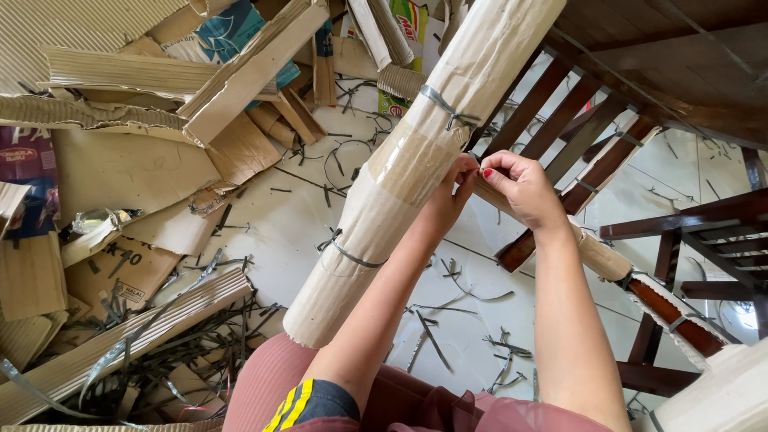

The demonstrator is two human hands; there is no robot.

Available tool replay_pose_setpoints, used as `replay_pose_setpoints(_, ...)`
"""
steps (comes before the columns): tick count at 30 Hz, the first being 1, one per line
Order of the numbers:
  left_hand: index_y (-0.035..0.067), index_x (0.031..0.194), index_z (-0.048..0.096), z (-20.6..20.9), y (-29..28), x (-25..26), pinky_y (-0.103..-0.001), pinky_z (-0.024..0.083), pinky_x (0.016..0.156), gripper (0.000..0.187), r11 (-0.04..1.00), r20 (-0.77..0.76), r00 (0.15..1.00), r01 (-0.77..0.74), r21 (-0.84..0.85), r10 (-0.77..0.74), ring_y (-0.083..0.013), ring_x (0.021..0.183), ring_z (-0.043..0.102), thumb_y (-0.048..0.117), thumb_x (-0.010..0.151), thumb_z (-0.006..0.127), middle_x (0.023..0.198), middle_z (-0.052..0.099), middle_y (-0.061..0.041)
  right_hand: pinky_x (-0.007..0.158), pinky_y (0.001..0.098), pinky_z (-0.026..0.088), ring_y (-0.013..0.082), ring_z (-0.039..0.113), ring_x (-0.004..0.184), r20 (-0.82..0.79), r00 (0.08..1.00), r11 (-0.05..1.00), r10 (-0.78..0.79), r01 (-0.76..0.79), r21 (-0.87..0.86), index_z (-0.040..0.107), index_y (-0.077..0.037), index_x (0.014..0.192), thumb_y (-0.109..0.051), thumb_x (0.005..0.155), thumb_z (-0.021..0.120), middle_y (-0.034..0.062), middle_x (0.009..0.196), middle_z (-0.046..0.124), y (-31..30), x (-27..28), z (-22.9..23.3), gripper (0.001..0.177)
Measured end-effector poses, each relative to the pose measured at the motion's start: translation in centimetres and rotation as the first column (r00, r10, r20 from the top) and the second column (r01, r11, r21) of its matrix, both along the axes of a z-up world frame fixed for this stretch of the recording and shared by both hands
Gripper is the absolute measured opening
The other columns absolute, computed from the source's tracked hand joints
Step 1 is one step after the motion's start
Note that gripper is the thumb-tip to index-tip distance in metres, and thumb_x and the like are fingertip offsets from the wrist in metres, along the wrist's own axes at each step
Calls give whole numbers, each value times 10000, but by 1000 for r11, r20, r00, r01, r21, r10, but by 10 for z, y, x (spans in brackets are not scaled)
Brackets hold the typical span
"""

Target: Cutting and tying plastic strips around a wooden chair frame to secure protective cardboard wrapping.

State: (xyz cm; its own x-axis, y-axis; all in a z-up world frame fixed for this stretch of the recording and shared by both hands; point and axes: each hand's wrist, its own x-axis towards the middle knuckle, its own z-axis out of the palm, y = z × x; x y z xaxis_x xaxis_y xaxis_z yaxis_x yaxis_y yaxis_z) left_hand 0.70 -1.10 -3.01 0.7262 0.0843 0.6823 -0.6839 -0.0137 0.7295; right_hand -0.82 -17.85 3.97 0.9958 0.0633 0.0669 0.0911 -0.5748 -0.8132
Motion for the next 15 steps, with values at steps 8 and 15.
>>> replay_pose_setpoints(8, 186, 1146, 715, -36, -29, 20, -278, 584, 802, 211, 992, 125, 991, -34, -119, 49, -130, 859, 695, 111, 949, 725, 1064, 727, 8, 917, 257, 462, 69, 542, 926, -154, 983, 979, -99, 124, 159, 737, -70, 1025, -59, 1008, 661, -11, 941, 691, 14, 5, 11, 79)
replay_pose_setpoints(15, 93, 990, 718, -19, -16, 9, -343, 627, 796, 96, 984, 128, 977, -167, -56, 173, -224, 942, 748, 95, 910, 771, 1193, 743, -65, 849, 236, 518, 69, 552, 862, -174, 969, 960, -173, 206, 189, 736, -29, 1004, -54, 995, 710, 32, 858, 686, 19, -1, 14, 37)
